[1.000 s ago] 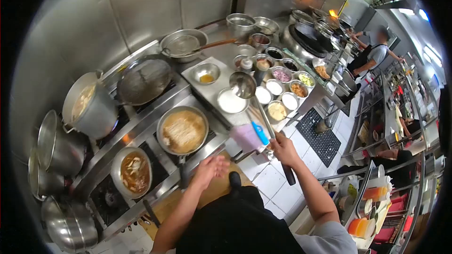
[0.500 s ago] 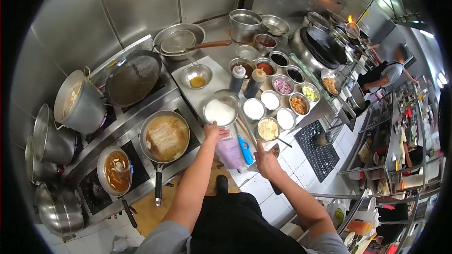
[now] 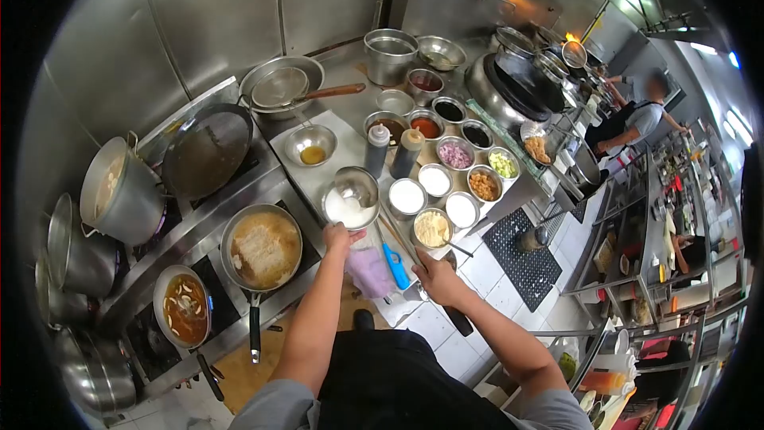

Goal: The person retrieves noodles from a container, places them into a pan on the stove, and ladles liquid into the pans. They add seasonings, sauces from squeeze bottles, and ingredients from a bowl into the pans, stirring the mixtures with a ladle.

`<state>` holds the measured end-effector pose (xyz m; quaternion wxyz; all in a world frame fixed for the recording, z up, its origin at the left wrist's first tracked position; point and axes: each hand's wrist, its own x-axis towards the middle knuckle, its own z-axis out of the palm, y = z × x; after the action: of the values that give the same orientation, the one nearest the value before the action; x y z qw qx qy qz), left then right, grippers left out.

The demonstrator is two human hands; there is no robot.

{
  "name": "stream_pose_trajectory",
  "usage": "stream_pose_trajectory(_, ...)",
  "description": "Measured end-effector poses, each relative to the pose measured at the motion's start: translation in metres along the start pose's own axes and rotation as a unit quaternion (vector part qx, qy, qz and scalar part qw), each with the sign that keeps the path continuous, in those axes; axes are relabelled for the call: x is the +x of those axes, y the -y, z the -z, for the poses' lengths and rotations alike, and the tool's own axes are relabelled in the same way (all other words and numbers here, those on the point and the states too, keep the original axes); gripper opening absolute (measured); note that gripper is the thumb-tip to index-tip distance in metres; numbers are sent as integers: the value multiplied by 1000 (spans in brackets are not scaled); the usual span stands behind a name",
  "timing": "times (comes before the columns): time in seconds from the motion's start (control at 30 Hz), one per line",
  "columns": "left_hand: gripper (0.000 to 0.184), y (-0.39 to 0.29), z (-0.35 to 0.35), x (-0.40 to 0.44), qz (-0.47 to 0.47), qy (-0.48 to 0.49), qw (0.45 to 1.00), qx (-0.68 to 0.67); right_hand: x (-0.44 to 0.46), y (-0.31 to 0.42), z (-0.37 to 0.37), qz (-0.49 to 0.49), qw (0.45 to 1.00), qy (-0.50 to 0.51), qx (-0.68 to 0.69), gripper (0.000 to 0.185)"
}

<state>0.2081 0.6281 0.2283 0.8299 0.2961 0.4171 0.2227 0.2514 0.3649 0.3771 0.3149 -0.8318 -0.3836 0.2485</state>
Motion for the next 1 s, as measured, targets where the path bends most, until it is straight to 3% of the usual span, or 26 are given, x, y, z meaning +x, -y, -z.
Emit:
stream_pose_trajectory(0.1, 35, 3, 5, 0, 3, 3, 1000, -5, 3, -4, -5, 59, 991, -35, -115, 54)
stream_pose_trajectory(0.17, 35, 4, 6, -1, 4, 7, 1000, -7, 8, -1, 0, -12, 983, 15, -182, 57)
stream_pose_trajectory(0.3, 35, 8, 10, -1, -14, 22, 999, -24, 6, -19, -22, 4, 972, 9, -236, 57)
stream_pose_trajectory(0.4, 35, 11, 10, 3, -20, 7, 1000, -17, 3, -21, -25, 29, 996, -19, -77, 54)
stream_pose_trajectory(0.53, 35, 3, 5, -3, -11, -10, 1000, 3, 8, -24, -12, 12, 1000, 1, 16, 51)
stream_pose_trajectory(0.57, 35, 3, 7, -1, -10, -9, 1000, 5, 11, -24, -6, -52, 997, 29, 52, 52)
stream_pose_trajectory(0.63, 32, 4, 11, 5, -13, 27, 999, 19, 14, -7, 13, -142, 975, 74, 153, 50)
stream_pose_trajectory(0.77, 29, -7, 10, -2, -4, 30, 999, 15, 8, 14, 31, -179, 949, 92, 241, 47)
stream_pose_trajectory(0.83, 28, -6, 13, 1, 17, 36, 999, -6, 6, 14, 38, -218, 894, 116, 374, 47)
stream_pose_trajectory(0.87, 27, -7, 15, 1, 22, 45, 999, -10, 6, 9, 39, -189, 927, 124, 298, 48)
stream_pose_trajectory(0.9, 27, -8, 16, 0, 21, 42, 999, -12, 7, 5, 35, -188, 927, 127, 297, 48)
stream_pose_trajectory(0.97, 28, -5, 14, -1, 13, 56, 998, -7, 4, -4, 28, -22, 998, 44, 39, 51)
stream_pose_trajectory(1.0, 28, -4, 13, 0, 13, 58, 998, -6, 7, -12, 19, 142, 987, -52, -60, 54)
